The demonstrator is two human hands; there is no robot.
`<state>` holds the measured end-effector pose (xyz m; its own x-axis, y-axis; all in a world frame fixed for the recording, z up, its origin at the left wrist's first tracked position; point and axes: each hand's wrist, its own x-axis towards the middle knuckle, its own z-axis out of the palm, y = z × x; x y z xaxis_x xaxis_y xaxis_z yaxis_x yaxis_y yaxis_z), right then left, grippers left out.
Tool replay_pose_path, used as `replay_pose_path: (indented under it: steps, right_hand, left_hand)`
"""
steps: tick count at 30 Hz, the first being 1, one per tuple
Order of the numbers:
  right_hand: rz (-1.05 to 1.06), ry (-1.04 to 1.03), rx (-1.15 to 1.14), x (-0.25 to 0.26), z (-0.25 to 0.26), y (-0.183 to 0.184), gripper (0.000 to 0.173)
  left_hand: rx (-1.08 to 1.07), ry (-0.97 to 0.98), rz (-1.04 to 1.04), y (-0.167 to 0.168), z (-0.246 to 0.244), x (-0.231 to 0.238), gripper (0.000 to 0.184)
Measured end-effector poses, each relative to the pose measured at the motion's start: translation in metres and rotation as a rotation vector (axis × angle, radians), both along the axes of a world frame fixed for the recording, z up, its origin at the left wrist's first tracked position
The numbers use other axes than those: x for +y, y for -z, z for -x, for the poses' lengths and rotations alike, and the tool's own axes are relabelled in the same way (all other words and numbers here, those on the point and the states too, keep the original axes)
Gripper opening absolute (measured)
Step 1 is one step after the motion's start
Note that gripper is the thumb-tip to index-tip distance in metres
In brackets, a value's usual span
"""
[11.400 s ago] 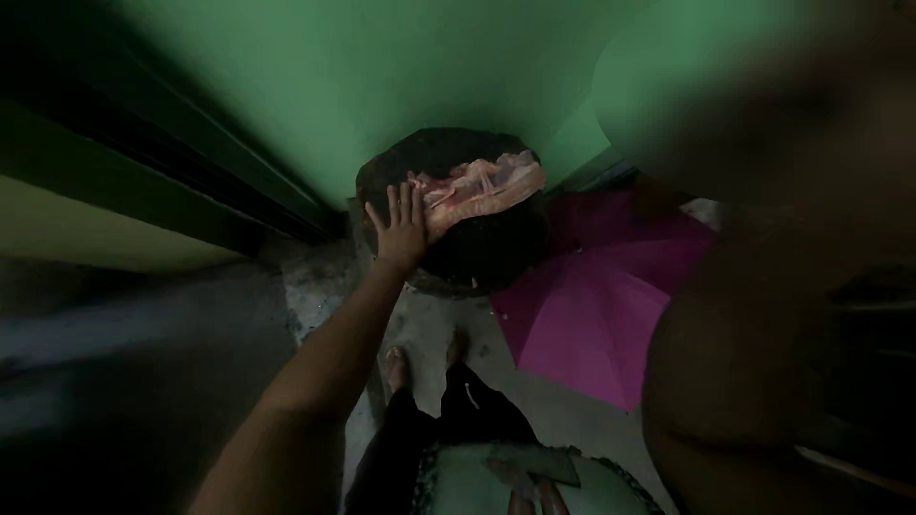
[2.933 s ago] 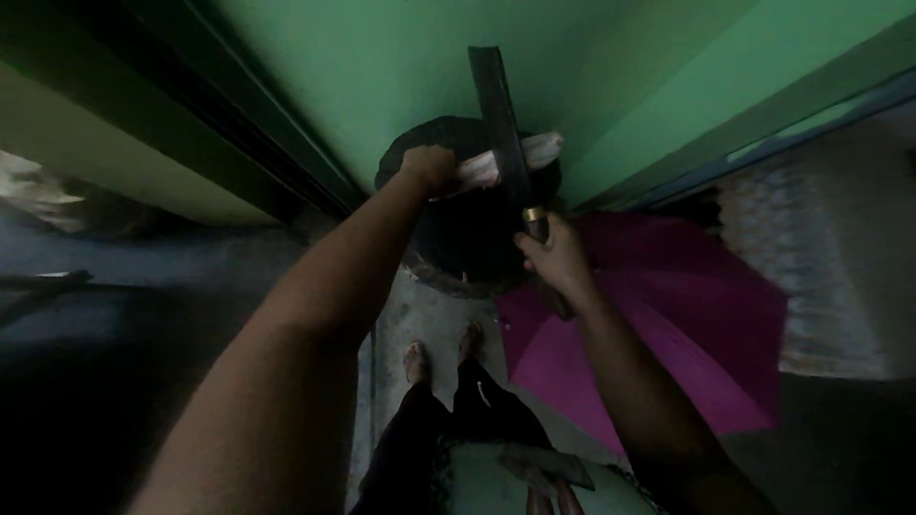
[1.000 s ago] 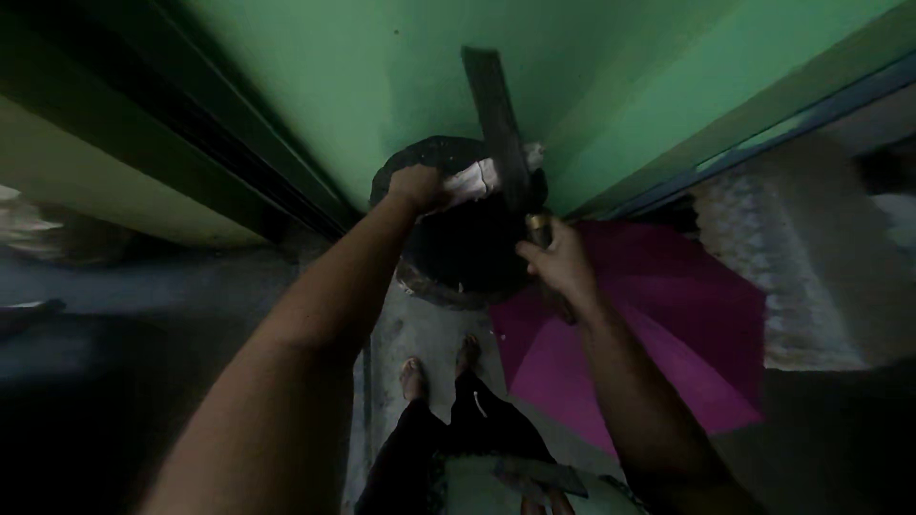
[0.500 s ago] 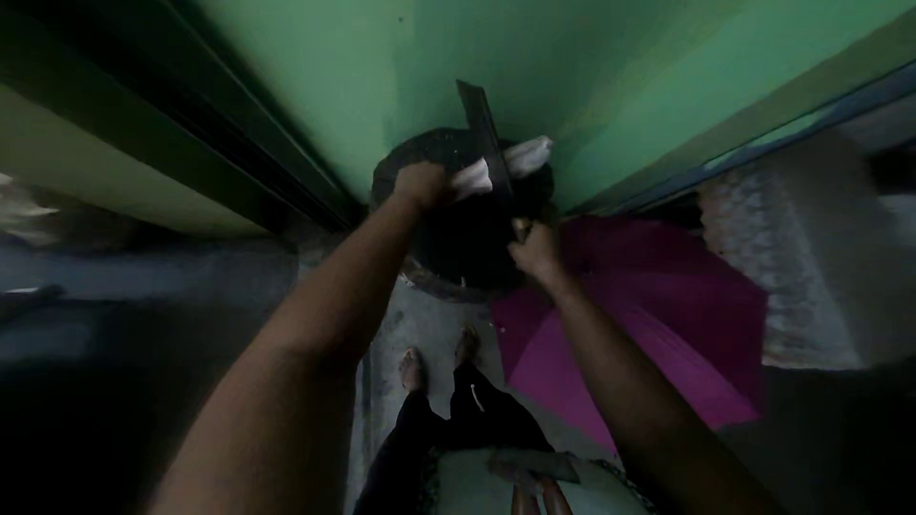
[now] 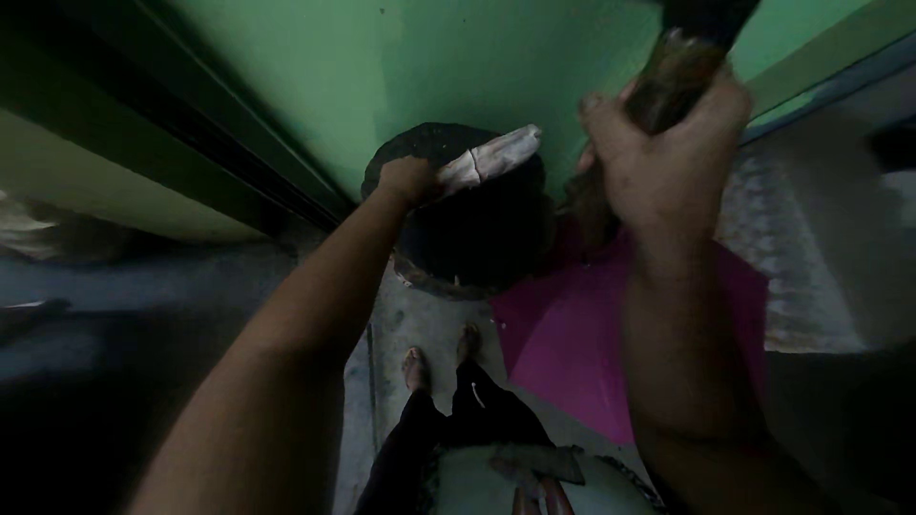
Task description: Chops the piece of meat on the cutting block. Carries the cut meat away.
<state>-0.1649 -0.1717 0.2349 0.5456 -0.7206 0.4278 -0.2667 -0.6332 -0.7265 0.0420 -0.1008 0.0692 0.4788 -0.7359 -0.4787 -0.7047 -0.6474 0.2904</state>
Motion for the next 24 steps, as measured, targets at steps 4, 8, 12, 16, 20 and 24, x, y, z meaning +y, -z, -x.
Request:
replay_pose_path:
  steps: [4, 8, 12, 16, 20, 24]
  right_hand:
    - [-0.206, 0.104, 0.417, 0.002, -0.004, 0.073, 0.043]
    - [-0.529, 0.103, 0.991, -0.012, -0.003, 0.163, 0.044]
    - [-0.59, 0.064, 0.884, -0.015, 0.006, 0.157, 0.046]
    - [-0.647, 0.002, 0.675, -0.01, 0.028, 0.116, 0.046]
    - [-0.306, -0.022, 0.383, 0.006, 0.029, 0.026, 0.041]
    - [0.071, -0.015, -0.066, -0.003, -0.004, -0.013, 0.033]
  left_hand:
    - [0.006, 0.015, -0.009, 0.003, -0.001, 0.001, 0.049]
    - [-0.029, 0.032, 0.013, 0.0, -0.003, 0.002, 0.052]
    - [-0.011, 0.003, 0.009, -0.001, 0.004, 0.004, 0.054]
    - [-0.034, 0.012, -0.01, -0.001, 0.005, 0.004, 0.054]
    - [-0.032, 0.025, -0.031, 0.0, 0.005, 0.002, 0.051]
    - [-0.012, 0.015, -0.006, -0.003, 0.003, 0.002, 0.053]
